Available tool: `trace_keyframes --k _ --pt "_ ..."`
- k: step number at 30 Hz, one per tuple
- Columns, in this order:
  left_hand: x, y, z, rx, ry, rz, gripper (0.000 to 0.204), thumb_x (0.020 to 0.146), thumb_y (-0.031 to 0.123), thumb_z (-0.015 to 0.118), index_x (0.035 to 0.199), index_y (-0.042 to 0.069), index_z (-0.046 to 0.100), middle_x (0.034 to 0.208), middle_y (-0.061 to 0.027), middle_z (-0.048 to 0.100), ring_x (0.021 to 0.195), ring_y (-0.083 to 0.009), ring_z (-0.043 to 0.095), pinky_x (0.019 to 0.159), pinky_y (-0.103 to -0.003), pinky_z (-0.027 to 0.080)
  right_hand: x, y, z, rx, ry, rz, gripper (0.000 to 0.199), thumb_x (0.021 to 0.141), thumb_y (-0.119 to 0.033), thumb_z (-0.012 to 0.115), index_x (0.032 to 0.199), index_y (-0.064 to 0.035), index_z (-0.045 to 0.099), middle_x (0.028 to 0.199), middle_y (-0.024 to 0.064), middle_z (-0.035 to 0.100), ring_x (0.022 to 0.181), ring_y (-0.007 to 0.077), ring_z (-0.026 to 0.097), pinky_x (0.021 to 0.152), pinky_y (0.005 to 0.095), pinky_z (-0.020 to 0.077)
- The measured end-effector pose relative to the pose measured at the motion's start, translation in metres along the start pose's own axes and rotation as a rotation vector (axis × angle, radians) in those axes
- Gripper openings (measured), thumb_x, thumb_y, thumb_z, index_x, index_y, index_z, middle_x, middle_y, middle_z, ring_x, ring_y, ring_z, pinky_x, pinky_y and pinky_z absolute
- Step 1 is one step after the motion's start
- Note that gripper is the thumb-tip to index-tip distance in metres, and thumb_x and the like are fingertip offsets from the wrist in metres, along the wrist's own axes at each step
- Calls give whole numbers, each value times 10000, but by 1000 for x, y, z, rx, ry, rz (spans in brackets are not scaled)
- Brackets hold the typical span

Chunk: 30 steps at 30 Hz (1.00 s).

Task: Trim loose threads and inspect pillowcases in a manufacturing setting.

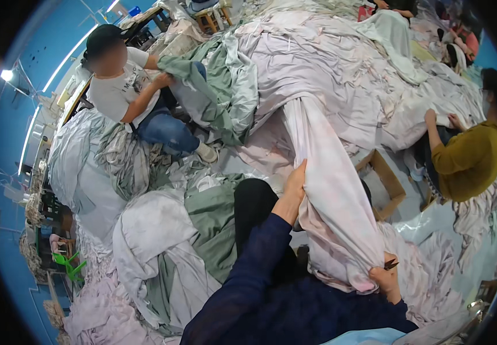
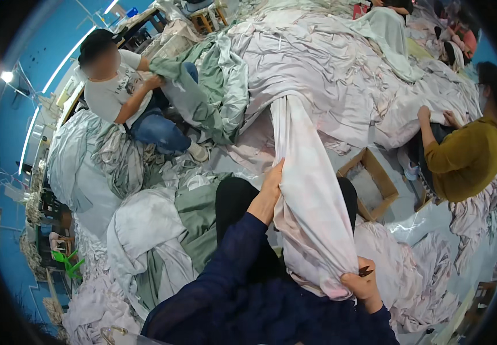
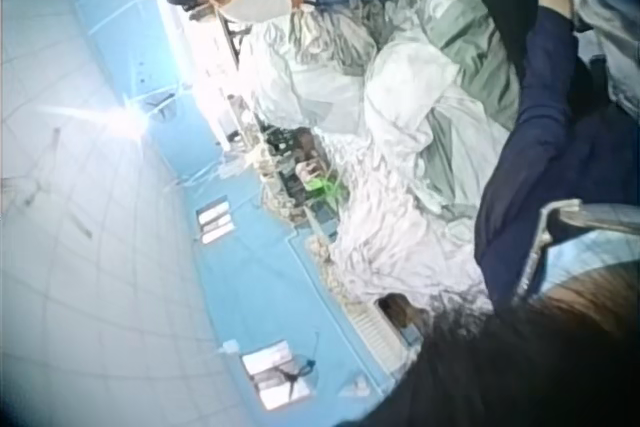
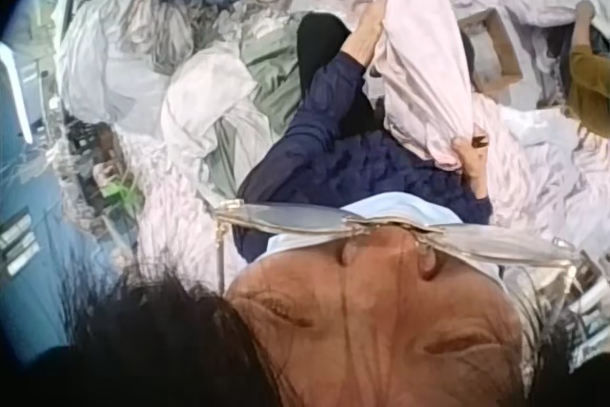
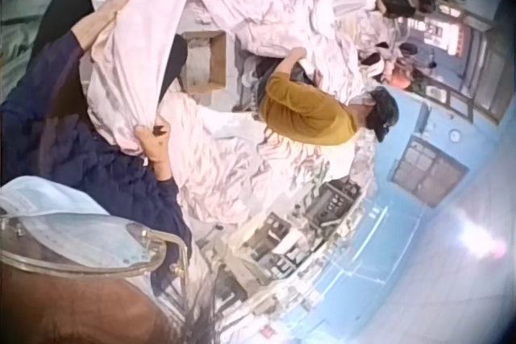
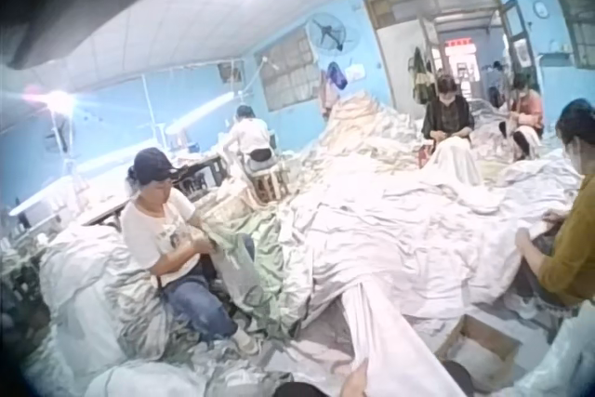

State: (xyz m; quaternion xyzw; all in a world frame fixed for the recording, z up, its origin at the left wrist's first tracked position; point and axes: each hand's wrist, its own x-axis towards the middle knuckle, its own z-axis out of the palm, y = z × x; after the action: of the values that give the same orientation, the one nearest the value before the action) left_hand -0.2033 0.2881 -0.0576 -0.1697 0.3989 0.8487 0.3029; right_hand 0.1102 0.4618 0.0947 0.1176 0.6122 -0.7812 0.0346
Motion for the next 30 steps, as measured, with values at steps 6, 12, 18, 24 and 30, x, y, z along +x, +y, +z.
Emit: trace_keyframes --k 6,12,18,24,30 --pt "-133 -23 38 -4 -57 -145 427 985 316 528 1203 -48 577 1127 -127 664 964 -197 655 833 -329 544 -83 10 -28 -254 41 -287 294 705 -182 723 888 42 666 788 44 666 668 125 578 608 271 434" --pt "-283 -47 76 599 -214 75 390 970 291 546 1114 -64 616 1015 -122 688 910 -172 652 773 -309 525 -130 24 -24 -309 246 -603 230 691 -183 738 783 -14 612 702 35 590 619 135 552 555 286 402" --pt "-411 -28 115 779 -1284 713 190 918 132 605 978 -42 651 795 -83 666 707 -158 629 660 -291 500 -153 41 -4 -99 67 -558 209 741 -182 713 791 -27 582 699 12 563 590 119 527 526 276 388" --pt "-431 -22 105 882 -1323 1104 185 911 122 600 984 -42 647 797 -98 652 712 -188 625 675 -305 503 -117 24 39 108 -85 -545 197 790 -181 689 799 -40 552 696 -11 537 561 102 501 497 267 373" --pt "-430 7 104 802 -1142 1189 201 919 128 578 1004 -46 632 844 -109 649 755 -205 629 713 -318 509 -46 3 67 362 -180 -545 193 839 -180 664 807 -53 522 693 -35 510 532 86 476 469 257 359"
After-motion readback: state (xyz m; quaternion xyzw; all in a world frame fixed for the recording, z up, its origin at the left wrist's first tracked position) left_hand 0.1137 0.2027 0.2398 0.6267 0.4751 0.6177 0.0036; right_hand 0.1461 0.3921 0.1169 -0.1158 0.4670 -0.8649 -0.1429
